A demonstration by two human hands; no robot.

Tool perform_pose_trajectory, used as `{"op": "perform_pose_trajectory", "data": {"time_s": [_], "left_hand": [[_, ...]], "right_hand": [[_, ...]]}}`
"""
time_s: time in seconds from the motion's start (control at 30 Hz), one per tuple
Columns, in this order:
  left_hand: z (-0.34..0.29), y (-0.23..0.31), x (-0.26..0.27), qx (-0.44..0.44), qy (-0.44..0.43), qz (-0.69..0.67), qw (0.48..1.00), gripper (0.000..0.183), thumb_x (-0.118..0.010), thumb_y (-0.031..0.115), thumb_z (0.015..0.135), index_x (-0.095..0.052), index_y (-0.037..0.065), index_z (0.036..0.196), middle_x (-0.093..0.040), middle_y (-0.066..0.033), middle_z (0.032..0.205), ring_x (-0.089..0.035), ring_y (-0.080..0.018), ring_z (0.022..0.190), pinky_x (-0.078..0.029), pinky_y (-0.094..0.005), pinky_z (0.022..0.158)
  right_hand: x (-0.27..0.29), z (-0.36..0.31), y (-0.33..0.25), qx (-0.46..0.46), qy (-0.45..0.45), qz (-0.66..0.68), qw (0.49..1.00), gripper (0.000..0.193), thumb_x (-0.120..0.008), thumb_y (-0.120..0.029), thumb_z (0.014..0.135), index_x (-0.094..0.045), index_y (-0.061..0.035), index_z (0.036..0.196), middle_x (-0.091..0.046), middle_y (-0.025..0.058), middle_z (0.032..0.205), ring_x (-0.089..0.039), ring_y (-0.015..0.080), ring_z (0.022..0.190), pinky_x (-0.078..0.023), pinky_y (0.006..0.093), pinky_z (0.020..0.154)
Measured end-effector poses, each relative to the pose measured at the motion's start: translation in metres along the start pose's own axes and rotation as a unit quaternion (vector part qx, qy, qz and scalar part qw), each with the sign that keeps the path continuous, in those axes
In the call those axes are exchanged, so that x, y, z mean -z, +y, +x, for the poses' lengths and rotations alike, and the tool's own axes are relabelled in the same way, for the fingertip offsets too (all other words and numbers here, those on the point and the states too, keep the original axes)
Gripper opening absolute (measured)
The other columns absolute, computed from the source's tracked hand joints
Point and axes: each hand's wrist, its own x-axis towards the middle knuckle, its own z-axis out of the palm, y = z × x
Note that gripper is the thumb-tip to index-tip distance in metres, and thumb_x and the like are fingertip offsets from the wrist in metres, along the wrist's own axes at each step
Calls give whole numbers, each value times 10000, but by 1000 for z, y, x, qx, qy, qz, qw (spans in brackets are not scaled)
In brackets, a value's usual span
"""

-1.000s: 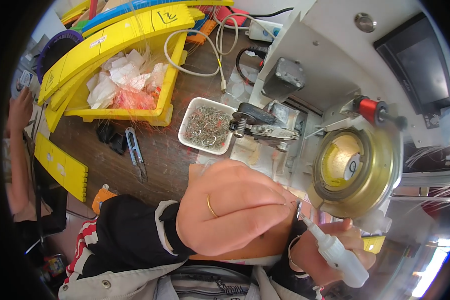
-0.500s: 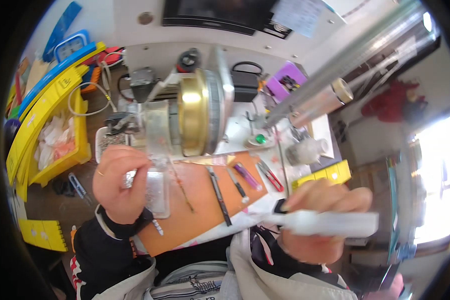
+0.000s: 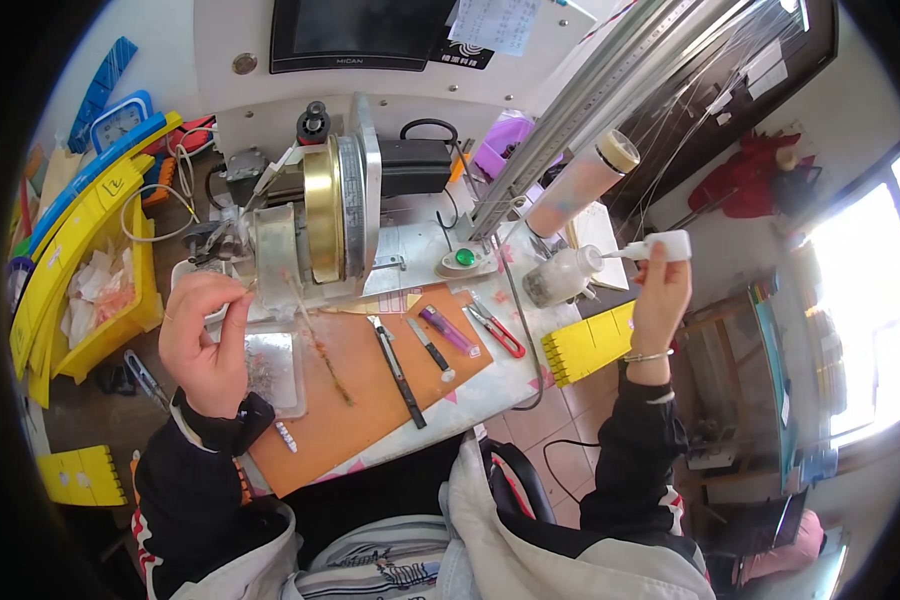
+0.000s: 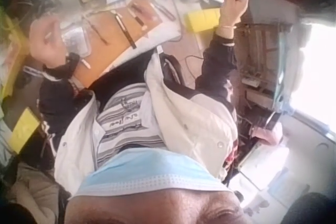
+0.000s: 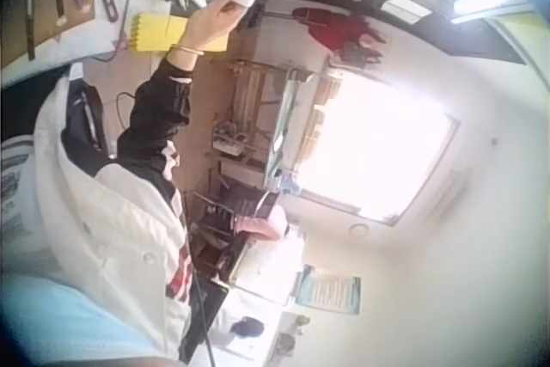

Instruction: Assembling small metal and plastic components using a spinning wheel machine, adhesive, and a lighter.

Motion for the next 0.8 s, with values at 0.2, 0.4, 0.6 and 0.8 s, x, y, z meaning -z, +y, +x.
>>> {"op": "perform_pose_trajectory", "data": {"time_s": [0.2,0.4,0.6,0.8], "left_hand": [[1,6,4,15,-2,-6,1000,175,-695,-132,779,-650,-15,902,-645,-123,912,-627,-244,841,-497,-321,773],[4,-1,0,6,5,9,1000,203,-733,-128,733,-669,0,876,-654,-111,853,-634,-252,781,-503,-319,716],[11,-2,-1,-37,-6,-25,999,198,-741,-118,743,-679,5,885,-668,-104,862,-640,-233,764,-503,-311,690],[4,-8,3,-7,10,-38,999,194,-745,-113,749,-683,11,884,-680,-105,860,-643,-224,767,-507,-305,692]], "right_hand": [[-14,-15,18,-85,-106,-107,985,372,-671,-262,981,-610,-15,1252,-612,7,898,-505,44,738,-396,212,605],[-1,-64,-27,-64,67,69,993,474,-648,-132,972,-487,-13,1401,-542,1,939,-441,37,696,-357,184,583],[-11,-147,-79,200,-243,-139,939,339,-659,-90,905,-565,-23,1223,-607,61,820,-566,124,668,-434,259,582],[-94,-184,-96,137,-540,-199,807,393,-693,-206,888,-589,-118,1257,-673,95,917,-665,298,703,-527,384,615]]}}
